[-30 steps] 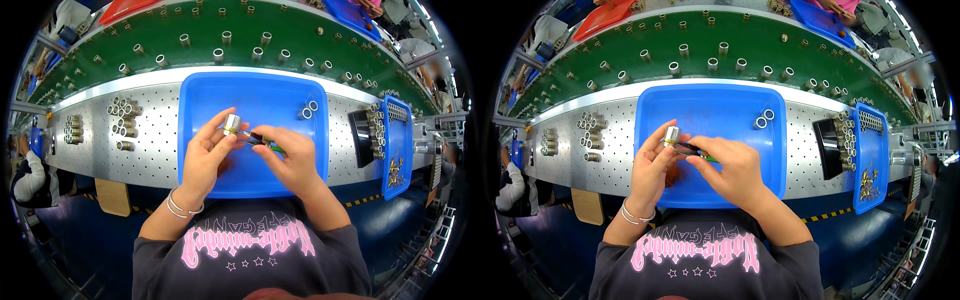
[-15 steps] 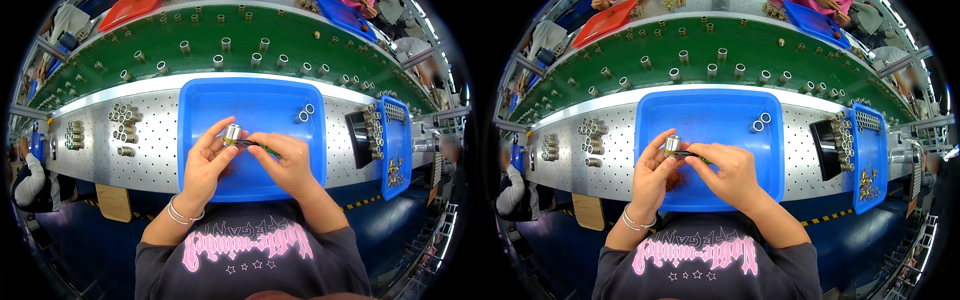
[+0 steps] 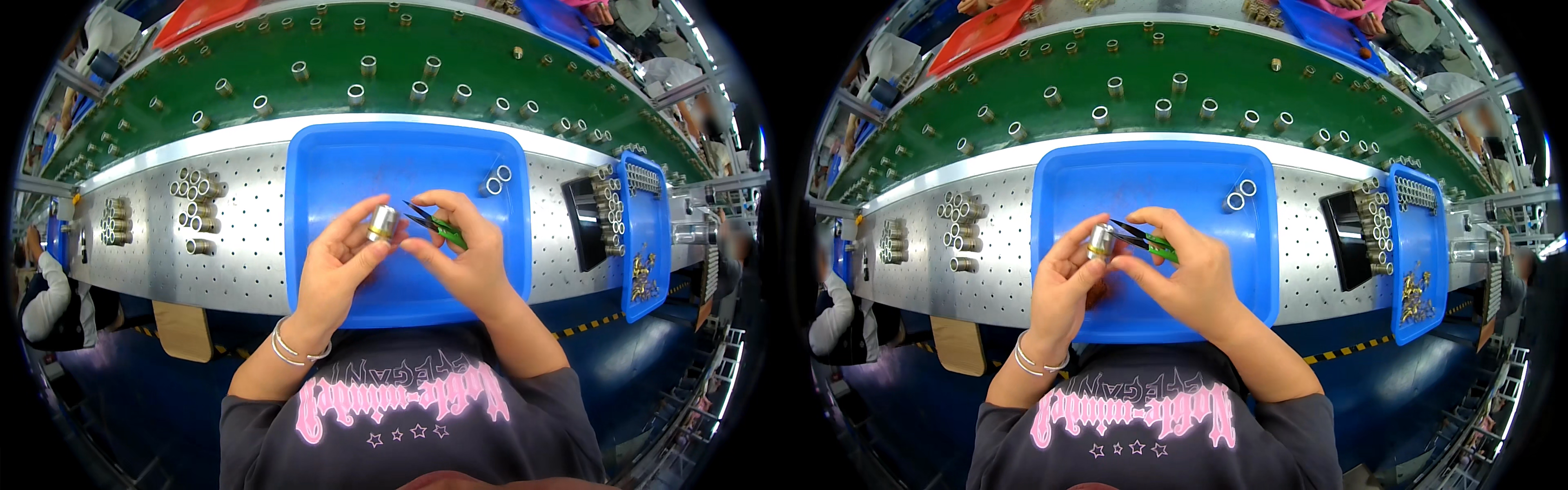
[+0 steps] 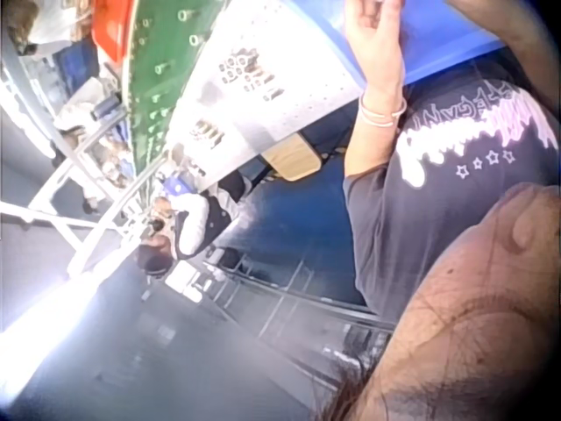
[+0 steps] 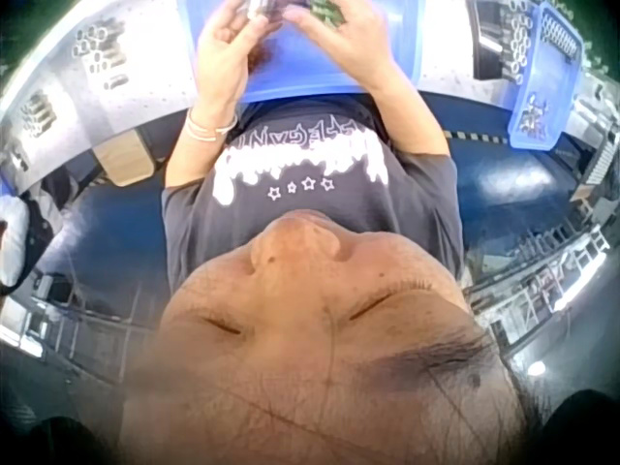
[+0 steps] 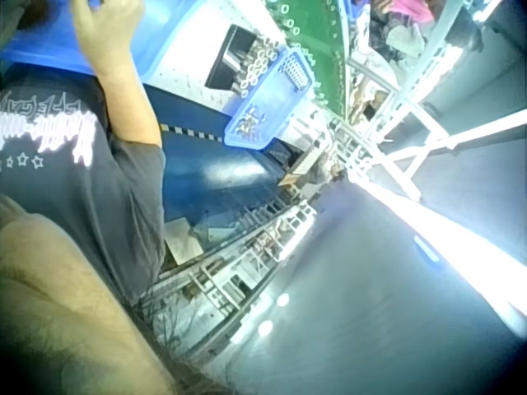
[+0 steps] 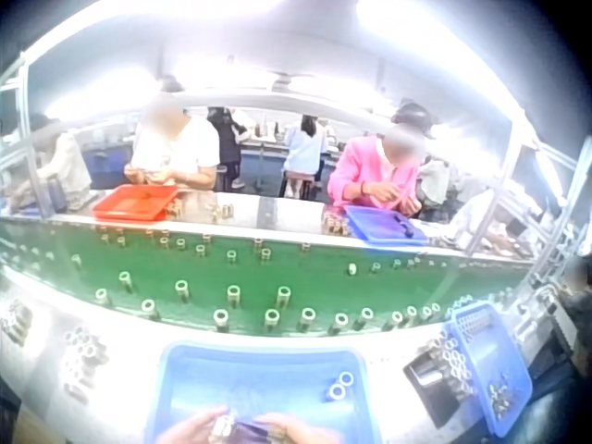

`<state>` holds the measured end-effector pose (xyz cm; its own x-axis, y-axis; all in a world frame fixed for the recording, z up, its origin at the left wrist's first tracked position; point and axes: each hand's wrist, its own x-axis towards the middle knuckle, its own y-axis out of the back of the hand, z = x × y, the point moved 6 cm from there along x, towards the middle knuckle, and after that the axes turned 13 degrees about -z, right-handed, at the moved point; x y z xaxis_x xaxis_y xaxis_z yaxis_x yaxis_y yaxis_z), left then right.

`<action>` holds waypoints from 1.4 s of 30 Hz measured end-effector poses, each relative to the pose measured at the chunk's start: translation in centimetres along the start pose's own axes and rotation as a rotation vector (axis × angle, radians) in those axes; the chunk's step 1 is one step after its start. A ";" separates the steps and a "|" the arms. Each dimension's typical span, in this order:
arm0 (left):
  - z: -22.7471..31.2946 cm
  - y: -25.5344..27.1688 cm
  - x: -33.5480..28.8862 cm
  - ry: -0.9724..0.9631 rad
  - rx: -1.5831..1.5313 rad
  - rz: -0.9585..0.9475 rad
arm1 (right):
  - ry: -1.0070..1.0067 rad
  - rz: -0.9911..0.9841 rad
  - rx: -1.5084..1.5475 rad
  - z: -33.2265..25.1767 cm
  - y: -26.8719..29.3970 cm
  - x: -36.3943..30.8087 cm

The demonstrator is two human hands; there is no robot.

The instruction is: The person uses a pair of green-handled pliers to manipulate small cylindrical metal parts over a blue tray. They repeatedly pick up a part, use the pliers to adjust or press a component on it, and place it into a designated slot on a green pegboard. The process is repetitive and involves handling multiple identical metal cylinders.

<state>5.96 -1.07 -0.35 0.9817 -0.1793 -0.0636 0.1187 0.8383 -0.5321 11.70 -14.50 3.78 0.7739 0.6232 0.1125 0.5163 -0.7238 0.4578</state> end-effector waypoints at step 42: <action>-0.6 0.0 -0.2 0.064 0.233 -0.162 | -0.195 -0.319 0.401 2.0 -0.8 0.8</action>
<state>5.70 -1.34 -0.88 0.9366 -0.3466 -0.0509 0.3114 0.8903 -0.3322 12.66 -14.02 1.75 0.5899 0.7915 -0.1599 0.8064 -0.5877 0.0661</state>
